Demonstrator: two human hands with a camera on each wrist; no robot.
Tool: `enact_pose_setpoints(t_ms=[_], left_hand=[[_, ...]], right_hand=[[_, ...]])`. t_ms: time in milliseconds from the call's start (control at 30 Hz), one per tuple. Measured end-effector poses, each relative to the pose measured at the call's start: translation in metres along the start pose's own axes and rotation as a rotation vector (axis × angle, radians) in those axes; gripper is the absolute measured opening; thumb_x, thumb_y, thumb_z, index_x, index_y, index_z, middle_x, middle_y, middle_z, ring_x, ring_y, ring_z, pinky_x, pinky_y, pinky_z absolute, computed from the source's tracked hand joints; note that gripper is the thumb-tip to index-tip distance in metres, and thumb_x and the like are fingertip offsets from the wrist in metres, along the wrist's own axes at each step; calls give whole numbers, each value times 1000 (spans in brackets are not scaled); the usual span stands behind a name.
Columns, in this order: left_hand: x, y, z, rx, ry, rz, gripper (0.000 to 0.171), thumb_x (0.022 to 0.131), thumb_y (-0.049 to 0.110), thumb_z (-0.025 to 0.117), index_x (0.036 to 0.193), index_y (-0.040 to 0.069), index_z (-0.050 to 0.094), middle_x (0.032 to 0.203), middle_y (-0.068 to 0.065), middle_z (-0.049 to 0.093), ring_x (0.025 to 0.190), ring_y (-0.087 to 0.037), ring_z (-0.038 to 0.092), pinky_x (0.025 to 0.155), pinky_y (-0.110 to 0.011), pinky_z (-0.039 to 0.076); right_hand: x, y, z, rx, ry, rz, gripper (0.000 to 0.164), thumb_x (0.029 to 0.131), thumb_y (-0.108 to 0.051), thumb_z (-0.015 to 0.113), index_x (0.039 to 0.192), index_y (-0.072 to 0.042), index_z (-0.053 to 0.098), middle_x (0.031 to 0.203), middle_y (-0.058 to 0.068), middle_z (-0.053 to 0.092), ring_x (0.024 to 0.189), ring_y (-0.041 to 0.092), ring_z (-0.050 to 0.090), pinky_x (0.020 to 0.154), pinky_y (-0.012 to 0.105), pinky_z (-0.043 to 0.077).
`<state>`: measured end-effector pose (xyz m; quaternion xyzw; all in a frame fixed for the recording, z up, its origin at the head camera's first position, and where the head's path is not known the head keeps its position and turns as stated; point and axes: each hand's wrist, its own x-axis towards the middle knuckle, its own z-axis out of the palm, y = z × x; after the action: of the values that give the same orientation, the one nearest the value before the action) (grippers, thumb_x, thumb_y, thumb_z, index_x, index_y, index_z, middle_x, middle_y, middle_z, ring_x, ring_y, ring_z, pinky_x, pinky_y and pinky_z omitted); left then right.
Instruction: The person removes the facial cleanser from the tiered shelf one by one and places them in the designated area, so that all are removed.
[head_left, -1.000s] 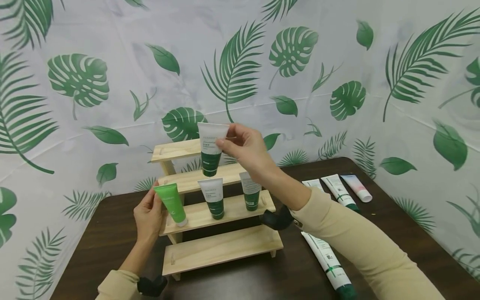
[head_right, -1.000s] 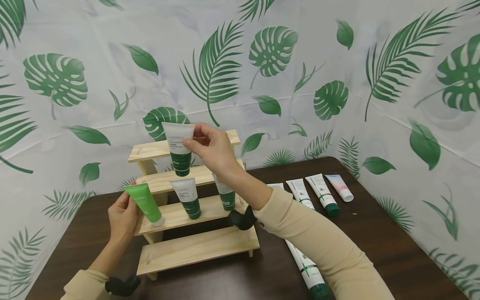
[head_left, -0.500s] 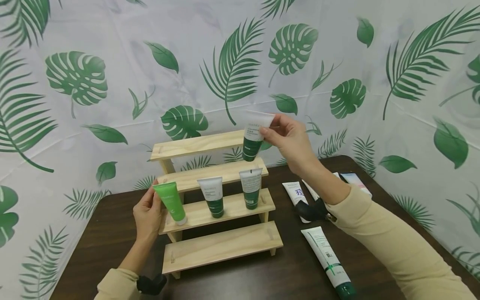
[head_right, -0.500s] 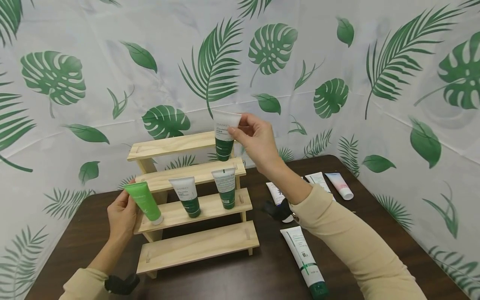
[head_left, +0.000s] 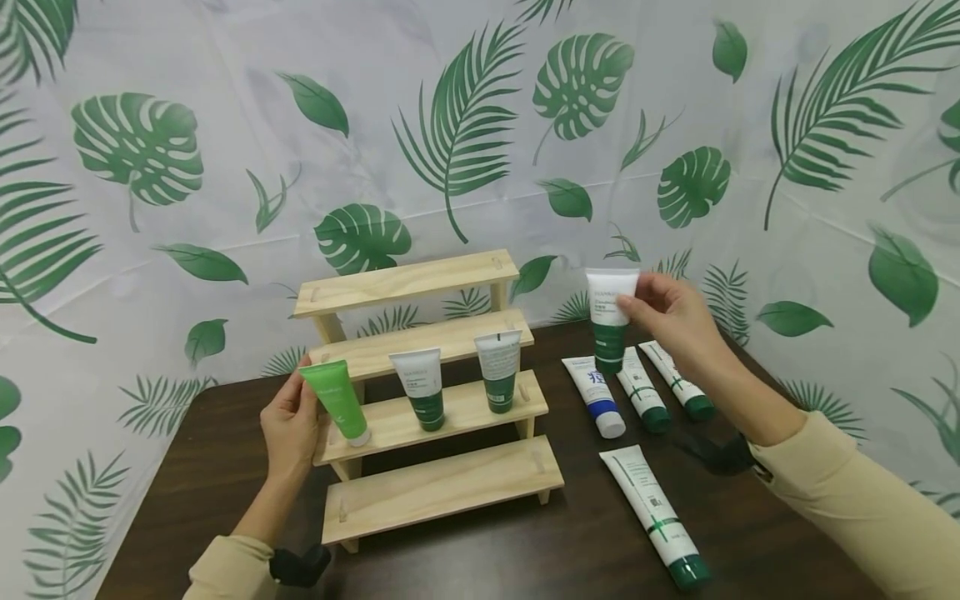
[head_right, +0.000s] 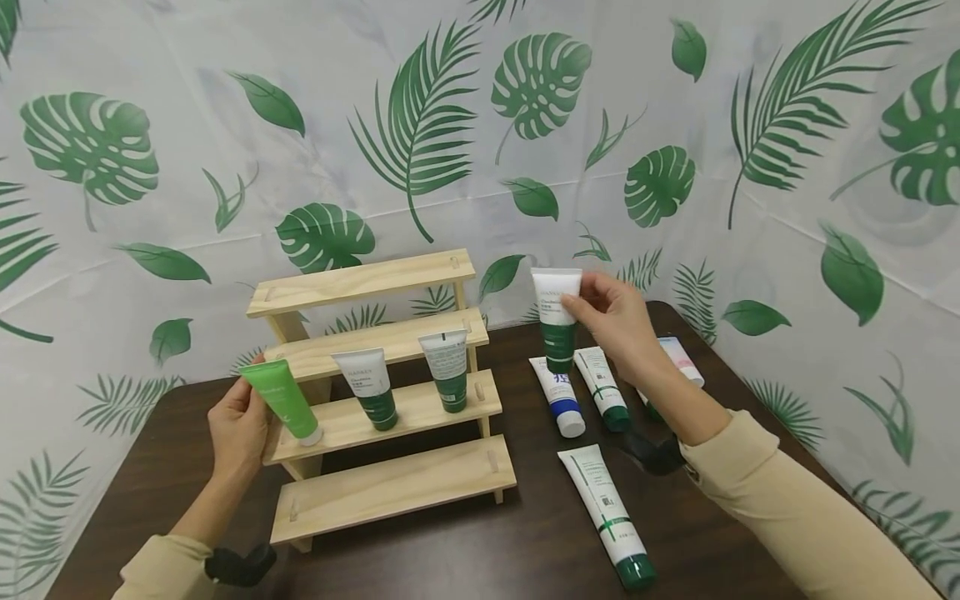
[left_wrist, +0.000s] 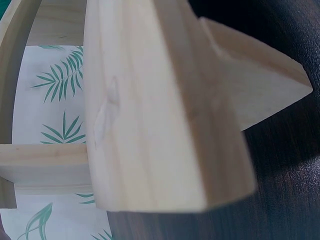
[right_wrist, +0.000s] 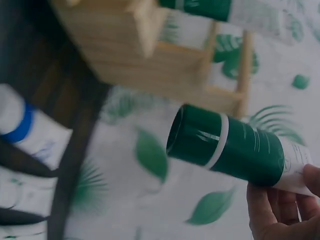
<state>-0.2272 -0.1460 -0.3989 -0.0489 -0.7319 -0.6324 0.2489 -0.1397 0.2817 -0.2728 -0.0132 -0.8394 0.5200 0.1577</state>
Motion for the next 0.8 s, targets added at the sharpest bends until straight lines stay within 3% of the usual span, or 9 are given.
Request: enact_pose_setpoints(t_ms=[200, 400, 800], left_hand=[[0, -2, -1, 2, -26, -4, 37, 96, 17, 54, 130, 2, 55, 137, -11, 51, 127, -9, 47, 88, -4, 42], [1, -1, -1, 6, -30, -13, 39, 97, 18, 54, 132, 3, 53, 137, -11, 50, 128, -17, 46, 89, -4, 42], [2, -2, -1, 20, -23, -15, 37, 97, 17, 53, 131, 3, 53, 136, -12, 51, 128, -21, 47, 87, -4, 42]], right_hand=[[-19, 59, -25, -149, -115, 177, 45, 95, -31, 56, 122, 5, 50, 100, 8, 57, 84, 6, 54, 75, 21, 55], [-40, 109, -42, -185, -254, 284, 48, 95, -25, 57, 122, 14, 45, 101, 14, 56, 86, 12, 55, 77, 35, 57], [-66, 155, -53, -160, -412, 430, 60, 92, -26, 61, 126, 18, 40, 103, 14, 59, 84, 16, 56, 72, 35, 56]])
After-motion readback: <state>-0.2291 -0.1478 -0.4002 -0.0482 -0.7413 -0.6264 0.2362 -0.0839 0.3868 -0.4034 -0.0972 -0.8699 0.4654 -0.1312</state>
